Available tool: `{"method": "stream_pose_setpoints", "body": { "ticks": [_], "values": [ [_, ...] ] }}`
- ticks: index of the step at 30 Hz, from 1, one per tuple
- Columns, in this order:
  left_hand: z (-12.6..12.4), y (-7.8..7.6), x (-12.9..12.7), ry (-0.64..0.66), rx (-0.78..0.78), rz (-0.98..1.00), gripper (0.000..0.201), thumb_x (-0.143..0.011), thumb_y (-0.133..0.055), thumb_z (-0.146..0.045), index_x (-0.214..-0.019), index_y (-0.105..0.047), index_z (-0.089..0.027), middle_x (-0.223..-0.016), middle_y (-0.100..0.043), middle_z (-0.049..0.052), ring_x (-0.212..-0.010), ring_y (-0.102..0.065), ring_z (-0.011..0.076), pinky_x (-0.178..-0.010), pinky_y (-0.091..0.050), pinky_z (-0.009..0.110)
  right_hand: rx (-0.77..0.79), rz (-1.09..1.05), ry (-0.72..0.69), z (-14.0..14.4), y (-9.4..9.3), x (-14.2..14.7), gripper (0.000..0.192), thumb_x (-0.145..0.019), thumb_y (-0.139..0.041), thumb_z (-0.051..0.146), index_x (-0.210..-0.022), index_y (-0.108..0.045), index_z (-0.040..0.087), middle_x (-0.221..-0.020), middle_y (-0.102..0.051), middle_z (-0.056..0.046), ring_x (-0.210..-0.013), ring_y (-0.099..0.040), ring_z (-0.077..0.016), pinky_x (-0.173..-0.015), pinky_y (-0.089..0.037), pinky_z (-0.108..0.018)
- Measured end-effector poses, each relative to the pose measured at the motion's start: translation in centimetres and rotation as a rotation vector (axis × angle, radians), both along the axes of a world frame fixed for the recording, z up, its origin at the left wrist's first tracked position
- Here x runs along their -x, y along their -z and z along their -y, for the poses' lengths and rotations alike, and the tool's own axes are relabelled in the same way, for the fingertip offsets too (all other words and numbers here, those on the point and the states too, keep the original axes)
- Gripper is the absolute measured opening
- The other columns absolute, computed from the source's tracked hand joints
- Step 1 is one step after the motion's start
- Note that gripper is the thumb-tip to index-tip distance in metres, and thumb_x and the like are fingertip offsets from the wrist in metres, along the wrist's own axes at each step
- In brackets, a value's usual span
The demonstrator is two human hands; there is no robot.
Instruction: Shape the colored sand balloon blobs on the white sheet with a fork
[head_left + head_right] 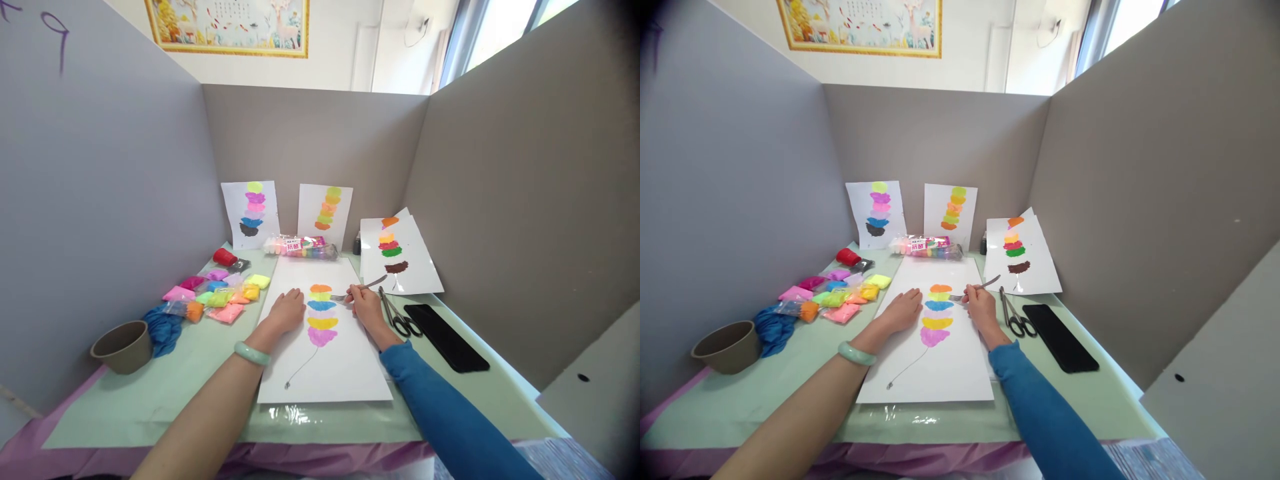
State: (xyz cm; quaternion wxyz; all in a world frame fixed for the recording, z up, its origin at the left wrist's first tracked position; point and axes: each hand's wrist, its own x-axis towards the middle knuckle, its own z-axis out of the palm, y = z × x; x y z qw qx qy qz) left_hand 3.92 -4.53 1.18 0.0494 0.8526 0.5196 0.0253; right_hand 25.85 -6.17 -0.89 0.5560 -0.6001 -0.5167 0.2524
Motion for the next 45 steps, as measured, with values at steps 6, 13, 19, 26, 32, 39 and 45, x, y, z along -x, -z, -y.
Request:
{"method": "stream_pose_setpoints", "body": {
  "ticks": [6,13,19,26,32,39,45],
  "values": [
    [-0.1,0.1,0.0,-0.019,0.008,-0.01,0.037,-0.098,-0.027,-0.021,-0.131,-0.042,-0.013,-0.15,-0.032,0.015,-0.141,-0.025,0.0223,-0.112,-0.023,0.043,0.0,-0.008,0.019,0.2,-0.1,0.1,0.037,-0.084,-0.045,0.047,-0.074,-0.062,0.016,-0.065,-0.067,-0.003,-0.038,-0.048,-0.0097,-0.04,-0.039,-0.023],
    [-0.3,0.4,0.0,-0.012,0.001,-0.012,0.038,-0.097,-0.026,-0.021,-0.13,-0.042,-0.013,-0.15,-0.033,0.016,-0.14,-0.026,0.0224,-0.112,-0.023,0.044,0.015,0.026,0.022,0.0,0.0,0.0,0.034,-0.085,-0.045,0.043,-0.072,-0.062,0.016,-0.066,-0.068,-0.003,-0.037,-0.049,-0.0097,-0.04,-0.039,-0.023],
    [-0.2,0.3,0.1,-0.005,0.0,0.0,0.038,-0.097,-0.025,-0.022,-0.13,-0.043,-0.014,-0.149,-0.034,0.016,-0.139,-0.027,0.0224,-0.112,-0.024,0.045,0.032,0.019,0.038,-0.3,0.2,-0.1,0.032,-0.084,-0.045,0.041,-0.072,-0.063,0.016,-0.064,-0.067,-0.003,-0.037,-0.049,-0.0098,-0.04,-0.041,-0.023],
    [-0.2,0.3,0.0,-0.012,0.002,-0.006,0.038,-0.097,-0.026,-0.022,-0.131,-0.042,-0.014,-0.151,-0.032,0.014,-0.141,-0.024,0.0218,-0.113,-0.023,0.044,0.035,-0.033,0.045,-0.5,0.4,-0.2,0.029,-0.081,-0.047,0.038,-0.07,-0.063,0.016,-0.062,-0.067,-0.003,-0.035,-0.047,-0.0095,-0.038,-0.039,-0.023],
    [-0.1,0.2,0.0,-0.015,-0.005,-0.006,0.037,-0.097,-0.027,-0.021,-0.13,-0.043,-0.014,-0.15,-0.034,0.016,-0.14,-0.026,0.022,-0.112,-0.024,0.043,-0.019,-0.153,0.057,-0.9,1.0,-0.7,0.033,-0.081,-0.049,0.044,-0.075,-0.062,0.015,-0.066,-0.067,-0.004,-0.036,-0.045,-0.0094,-0.035,-0.035,-0.023],
    [-0.2,0.3,-0.1,-0.024,-0.001,-0.017,0.039,-0.097,-0.027,-0.021,-0.133,-0.041,-0.013,-0.151,-0.032,0.015,-0.14,-0.026,0.0224,-0.113,-0.023,0.044,-0.005,-0.094,0.041,-0.9,1.0,-0.7,0.033,-0.081,-0.048,0.045,-0.074,-0.062,0.016,-0.066,-0.068,-0.004,-0.036,-0.047,-0.0093,-0.037,-0.038,-0.023],
    [-0.2,0.3,0.0,-0.015,-0.017,-0.017,0.037,-0.097,-0.027,-0.021,-0.13,-0.042,-0.014,-0.149,-0.034,0.015,-0.139,-0.028,0.0225,-0.111,-0.025,0.043,0.049,-0.057,0.065,-0.6,0.5,-0.5,0.033,-0.081,-0.048,0.043,-0.071,-0.062,0.016,-0.065,-0.068,-0.003,-0.035,-0.046,-0.0093,-0.038,-0.039,-0.023]
  ]
}}
